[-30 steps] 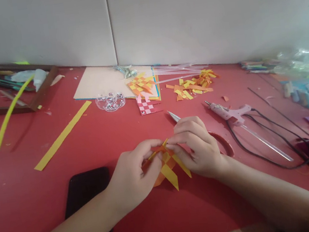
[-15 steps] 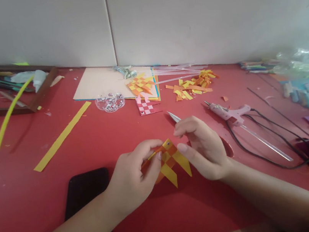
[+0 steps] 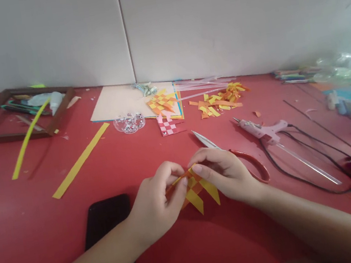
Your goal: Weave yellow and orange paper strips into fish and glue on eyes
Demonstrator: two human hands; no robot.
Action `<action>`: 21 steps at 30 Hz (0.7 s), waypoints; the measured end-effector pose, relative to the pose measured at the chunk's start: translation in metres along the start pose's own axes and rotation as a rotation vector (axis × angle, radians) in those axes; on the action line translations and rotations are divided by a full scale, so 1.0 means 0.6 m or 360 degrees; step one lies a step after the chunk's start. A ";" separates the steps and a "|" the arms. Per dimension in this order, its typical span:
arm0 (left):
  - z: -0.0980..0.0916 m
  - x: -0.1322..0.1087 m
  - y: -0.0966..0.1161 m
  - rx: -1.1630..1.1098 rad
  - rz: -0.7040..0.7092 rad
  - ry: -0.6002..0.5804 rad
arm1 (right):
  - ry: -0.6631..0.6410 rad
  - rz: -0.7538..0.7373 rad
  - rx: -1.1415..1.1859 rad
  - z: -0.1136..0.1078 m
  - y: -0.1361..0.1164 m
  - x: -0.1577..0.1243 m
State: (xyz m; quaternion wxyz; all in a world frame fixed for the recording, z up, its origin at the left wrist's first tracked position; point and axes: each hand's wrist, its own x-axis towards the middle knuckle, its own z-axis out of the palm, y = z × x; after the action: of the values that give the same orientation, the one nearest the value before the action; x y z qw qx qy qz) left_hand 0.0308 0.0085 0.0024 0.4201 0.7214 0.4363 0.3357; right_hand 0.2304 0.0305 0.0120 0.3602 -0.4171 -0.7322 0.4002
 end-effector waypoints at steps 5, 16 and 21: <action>-0.001 0.003 0.000 -0.0027 -0.0090 -0.0007 | 0.0055 0.0033 -0.0059 0.003 0.002 0.001; -0.002 0.004 0.000 -0.0117 -0.0139 -0.0026 | 0.0055 -0.0011 -0.0109 0.007 -0.007 0.001; -0.003 0.005 0.002 -0.0081 -0.0137 -0.0039 | 0.0052 0.0035 -0.0063 0.009 -0.006 0.000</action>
State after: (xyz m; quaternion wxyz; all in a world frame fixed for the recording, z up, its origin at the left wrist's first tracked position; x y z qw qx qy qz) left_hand 0.0308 0.0113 0.0045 0.4577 0.6952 0.4529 0.3195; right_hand 0.2249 0.0278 0.0131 0.3593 -0.4387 -0.7293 0.3829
